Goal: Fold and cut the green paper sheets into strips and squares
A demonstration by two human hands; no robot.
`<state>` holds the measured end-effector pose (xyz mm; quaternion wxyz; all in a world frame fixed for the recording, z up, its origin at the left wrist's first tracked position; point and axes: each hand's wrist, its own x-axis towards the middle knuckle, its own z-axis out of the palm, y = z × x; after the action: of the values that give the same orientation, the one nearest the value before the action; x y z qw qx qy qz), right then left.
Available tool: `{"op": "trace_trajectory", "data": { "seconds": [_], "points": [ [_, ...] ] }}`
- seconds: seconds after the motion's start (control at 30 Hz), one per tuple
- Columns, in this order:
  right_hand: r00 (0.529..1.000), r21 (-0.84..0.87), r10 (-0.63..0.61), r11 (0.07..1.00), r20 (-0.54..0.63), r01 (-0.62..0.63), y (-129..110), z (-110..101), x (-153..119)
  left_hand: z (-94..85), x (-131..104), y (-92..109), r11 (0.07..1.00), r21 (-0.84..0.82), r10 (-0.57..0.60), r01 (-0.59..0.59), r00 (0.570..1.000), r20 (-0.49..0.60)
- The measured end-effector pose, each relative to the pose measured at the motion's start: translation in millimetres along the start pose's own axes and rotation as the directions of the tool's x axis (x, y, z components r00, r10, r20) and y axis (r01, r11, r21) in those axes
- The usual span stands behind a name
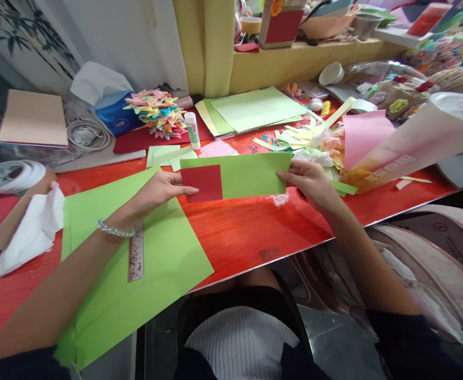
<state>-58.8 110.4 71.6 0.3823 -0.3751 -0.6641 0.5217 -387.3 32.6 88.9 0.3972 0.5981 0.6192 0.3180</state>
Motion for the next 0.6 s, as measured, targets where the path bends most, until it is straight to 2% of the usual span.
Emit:
{"op": "trace_trajectory", "data": {
  "seconds": [0.13,0.23,0.37,0.53,0.6],
  "points": [
    [0.997,-0.011,-0.075,0.997,-0.008,0.075,2.8,-1.0,0.7,0.3,1.1,-5.8,0.992,0.107,0.069,-0.062,0.996,-0.063],
    [0.997,-0.016,-0.078,0.997,0.027,0.078,8.6,-0.7,2.8,0.9,3.5,-12.5,0.986,0.125,0.117,-0.110,0.992,-0.047],
    [0.997,0.005,-0.081,0.997,0.013,0.081,13.3,2.4,4.1,1.7,4.9,-15.1,0.993,0.070,0.094,-0.091,0.995,-0.033],
    [0.993,0.040,-0.111,0.993,0.039,0.109,13.0,6.2,3.7,1.8,2.9,-12.6,0.989,0.110,0.105,-0.099,0.993,-0.047],
    [0.992,0.016,-0.123,0.992,0.012,0.123,13.1,6.8,3.4,1.7,1.9,-12.8,0.985,0.124,0.128,-0.118,0.989,-0.079]
  ]
}}
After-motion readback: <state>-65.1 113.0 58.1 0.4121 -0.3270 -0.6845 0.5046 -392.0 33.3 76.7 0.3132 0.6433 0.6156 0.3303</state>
